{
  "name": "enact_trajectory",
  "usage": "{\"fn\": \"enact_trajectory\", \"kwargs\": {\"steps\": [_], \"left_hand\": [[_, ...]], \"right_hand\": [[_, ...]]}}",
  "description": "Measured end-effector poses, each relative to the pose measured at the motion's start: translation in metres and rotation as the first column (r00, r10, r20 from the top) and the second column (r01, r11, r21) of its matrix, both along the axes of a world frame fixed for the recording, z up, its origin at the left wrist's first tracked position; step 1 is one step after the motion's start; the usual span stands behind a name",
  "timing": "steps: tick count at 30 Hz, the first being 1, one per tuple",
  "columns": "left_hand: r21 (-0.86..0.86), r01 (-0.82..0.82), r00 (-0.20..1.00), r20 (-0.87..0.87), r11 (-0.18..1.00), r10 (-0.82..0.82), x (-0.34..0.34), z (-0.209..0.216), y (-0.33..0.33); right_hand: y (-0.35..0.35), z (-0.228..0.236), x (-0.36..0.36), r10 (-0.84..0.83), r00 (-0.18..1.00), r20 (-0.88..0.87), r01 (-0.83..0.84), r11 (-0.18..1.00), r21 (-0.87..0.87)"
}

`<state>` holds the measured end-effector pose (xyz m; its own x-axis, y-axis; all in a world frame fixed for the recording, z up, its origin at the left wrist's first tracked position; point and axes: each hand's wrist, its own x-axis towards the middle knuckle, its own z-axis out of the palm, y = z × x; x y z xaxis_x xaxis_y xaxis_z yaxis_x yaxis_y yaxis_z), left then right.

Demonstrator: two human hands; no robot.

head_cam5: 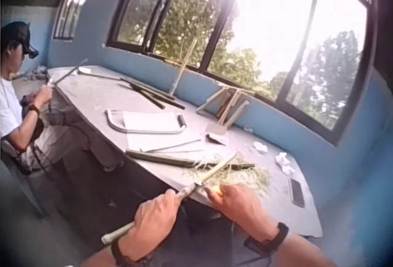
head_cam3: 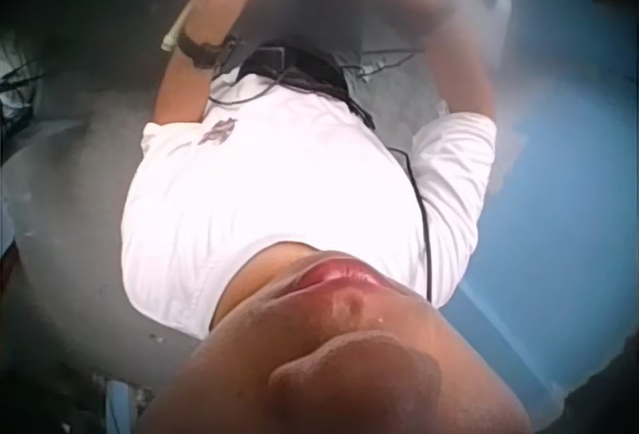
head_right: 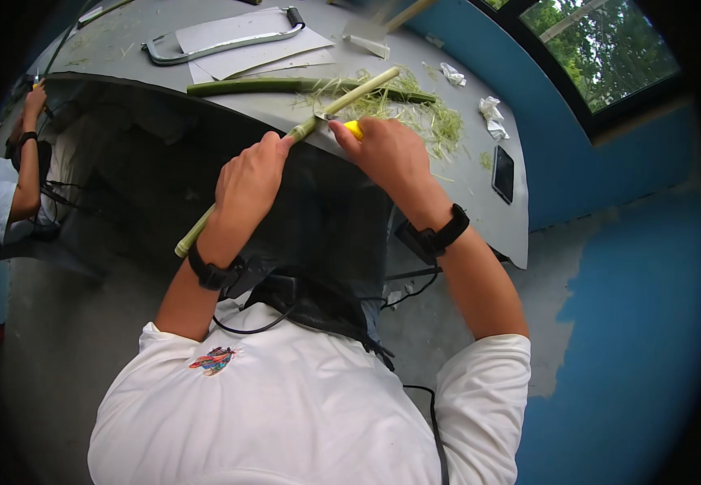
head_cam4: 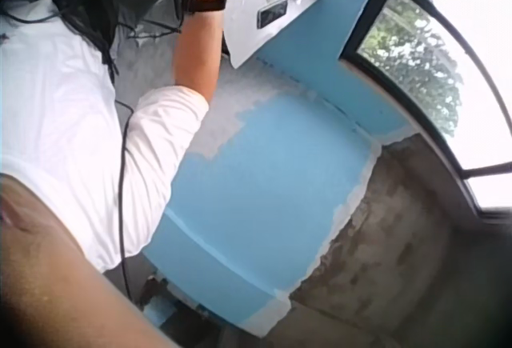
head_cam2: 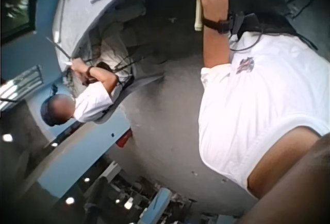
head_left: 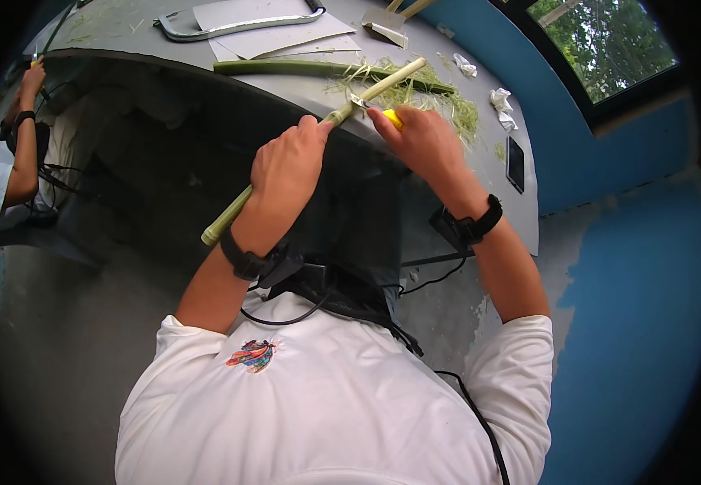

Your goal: Peeling the outer green skin of plant stalks using a small peeling knife.

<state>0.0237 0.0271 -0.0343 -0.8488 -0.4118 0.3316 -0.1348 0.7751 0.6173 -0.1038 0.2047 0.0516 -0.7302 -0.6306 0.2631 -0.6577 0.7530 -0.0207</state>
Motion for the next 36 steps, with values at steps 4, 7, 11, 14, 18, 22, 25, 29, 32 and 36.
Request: {"fn": "enact_trajectory", "kwargs": {"steps": [4, 7, 11, 14, 18, 22, 25, 29, 32, 36], "left_hand": [[-0.010, 0.018, 0.998, 0.066, 1.000, -0.018, 0.001, 0.012, 0.000], [0.064, 0.022, 0.994, 0.108, 0.998, -0.029, -0.002, 0.009, -0.005], [0.086, 0.018, 0.994, 0.106, 0.996, -0.027, 0.000, 0.007, -0.007], [0.100, 0.028, 0.995, 0.092, 0.995, -0.037, -0.001, 0.006, -0.008], [0.099, 0.029, 0.995, 0.092, 0.995, -0.038, -0.003, 0.006, -0.008], [0.117, 0.024, 0.996, 0.082, 0.993, -0.034, -0.001, 0.006, -0.010], [0.106, 0.039, 0.994, 0.099, 0.994, -0.049, -0.001, 0.008, -0.010], [0.097, 0.038, 0.991, 0.121, 0.995, -0.050, -0.003, 0.010, -0.008], [0.163, 0.063, 0.992, 0.100, 0.985, -0.080, -0.008, 0.000, -0.020], [0.398, 0.190, 0.972, 0.050, 0.898, -0.228, -0.017, -0.010, -0.038]], "right_hand": [[0.026, 0.004, -0.048, -0.103, 0.985, -0.138, 0.106, 0.994, 0.015], [0.023, 0.024, -0.046, -0.117, 0.990, -0.079, 0.114, 0.993, -0.042], [-0.005, 0.023, 0.003, -0.036, 0.985, 0.171, 0.036, 0.999, 0.003], [-0.011, 0.012, 0.013, 0.024, 0.985, 0.170, -0.035, 0.997, 0.065], [-0.008, 0.004, 0.007, 0.057, 0.991, 0.125, -0.060, 0.998, 0.021], [-0.010, 0.008, 0.003, 0.074, 0.996, 0.040, -0.076, 0.994, 0.076], [0.001, 0.003, -0.014, 0.026, 0.996, -0.086, -0.023, 0.999, 0.036], [0.028, 0.026, -0.052, -0.147, 0.977, -0.153, 0.154, 0.987, 0.037], [0.022, 0.036, -0.038, -0.068, 0.992, -0.106, 0.057, 0.993, -0.102], [-0.004, 0.029, -0.002, 0.050, 0.998, 0.042, -0.049, 0.999, -0.013]]}}
